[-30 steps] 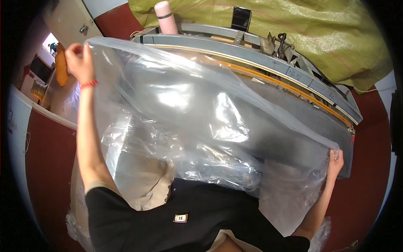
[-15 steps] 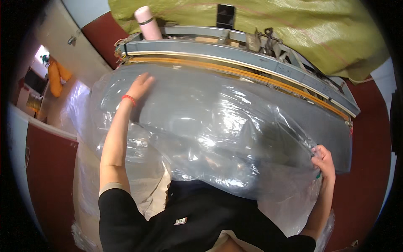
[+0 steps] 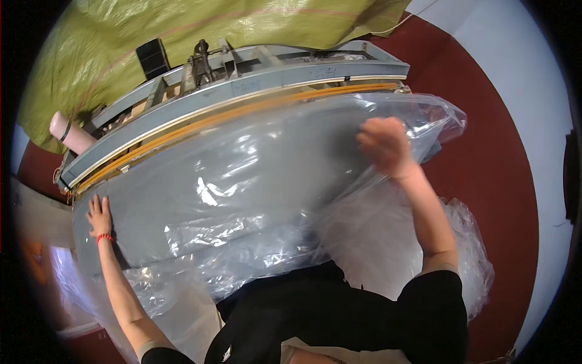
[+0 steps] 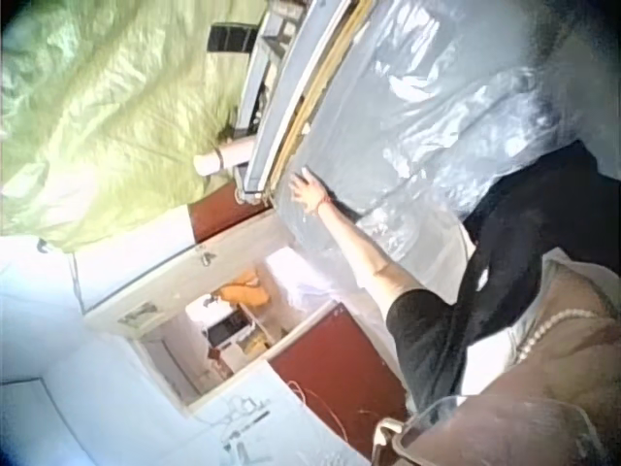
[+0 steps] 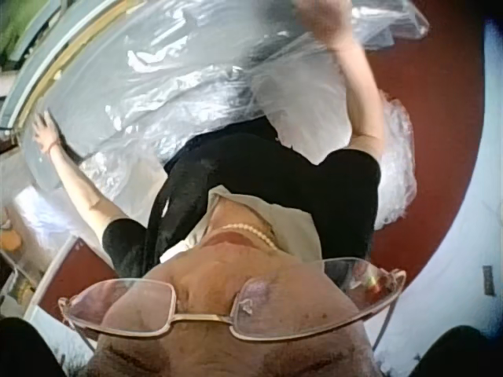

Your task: The recorder is preparing and smoothing out a large sheet of plastic on a workbench or industrial machine.

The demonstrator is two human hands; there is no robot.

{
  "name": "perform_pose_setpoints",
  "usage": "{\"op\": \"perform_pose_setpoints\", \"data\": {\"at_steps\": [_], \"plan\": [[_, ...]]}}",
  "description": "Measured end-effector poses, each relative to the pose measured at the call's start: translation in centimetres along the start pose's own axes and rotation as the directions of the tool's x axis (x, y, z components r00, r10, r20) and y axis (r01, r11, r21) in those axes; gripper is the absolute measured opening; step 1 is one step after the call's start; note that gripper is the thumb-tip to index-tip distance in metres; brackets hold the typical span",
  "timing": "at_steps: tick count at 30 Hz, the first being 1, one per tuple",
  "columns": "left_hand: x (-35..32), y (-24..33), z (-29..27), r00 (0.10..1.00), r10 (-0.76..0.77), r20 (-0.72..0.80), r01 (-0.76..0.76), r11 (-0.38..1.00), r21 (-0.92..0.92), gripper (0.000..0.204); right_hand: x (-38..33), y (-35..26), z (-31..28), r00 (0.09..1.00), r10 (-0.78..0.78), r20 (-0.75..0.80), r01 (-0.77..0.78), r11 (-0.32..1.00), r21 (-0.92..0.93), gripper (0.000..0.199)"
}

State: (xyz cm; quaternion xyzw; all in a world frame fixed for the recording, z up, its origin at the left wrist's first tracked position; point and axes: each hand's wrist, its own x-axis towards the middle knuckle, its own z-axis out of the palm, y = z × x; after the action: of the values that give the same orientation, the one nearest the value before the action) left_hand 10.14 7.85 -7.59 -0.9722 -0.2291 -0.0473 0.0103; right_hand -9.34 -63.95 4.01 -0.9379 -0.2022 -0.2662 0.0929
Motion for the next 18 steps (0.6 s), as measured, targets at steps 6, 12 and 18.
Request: {"op": "perform_pose_setpoints", "data": {"at_steps": [6, 12, 18], "plan": [[6.5, -16.0, 3.6, 0.954, 0.262, -0.143, -0.265, 0.964, -0.003, 0.055, -11.4, 11.3, 5.4, 0.727, 0.679, -0.098, -0.656, 0.647, -0.390, 0.047], [7.6, -14.7, 1.9, 0.991, 0.112, -0.075, -0.113, 0.994, -0.009, 0.058, -11.0, 8.0, 3.4, 0.568, 0.823, 0.014, -0.728, 0.510, -0.459, 0.062], [6.1, -19.4, 0.1, 0.858, -0.108, -0.503, -0.209, 0.820, -0.532, 0.045, -4.3, 6.7, 5.5, 0.770, 0.637, -0.030, -0.588, 0.692, -0.420, 0.049]]}}
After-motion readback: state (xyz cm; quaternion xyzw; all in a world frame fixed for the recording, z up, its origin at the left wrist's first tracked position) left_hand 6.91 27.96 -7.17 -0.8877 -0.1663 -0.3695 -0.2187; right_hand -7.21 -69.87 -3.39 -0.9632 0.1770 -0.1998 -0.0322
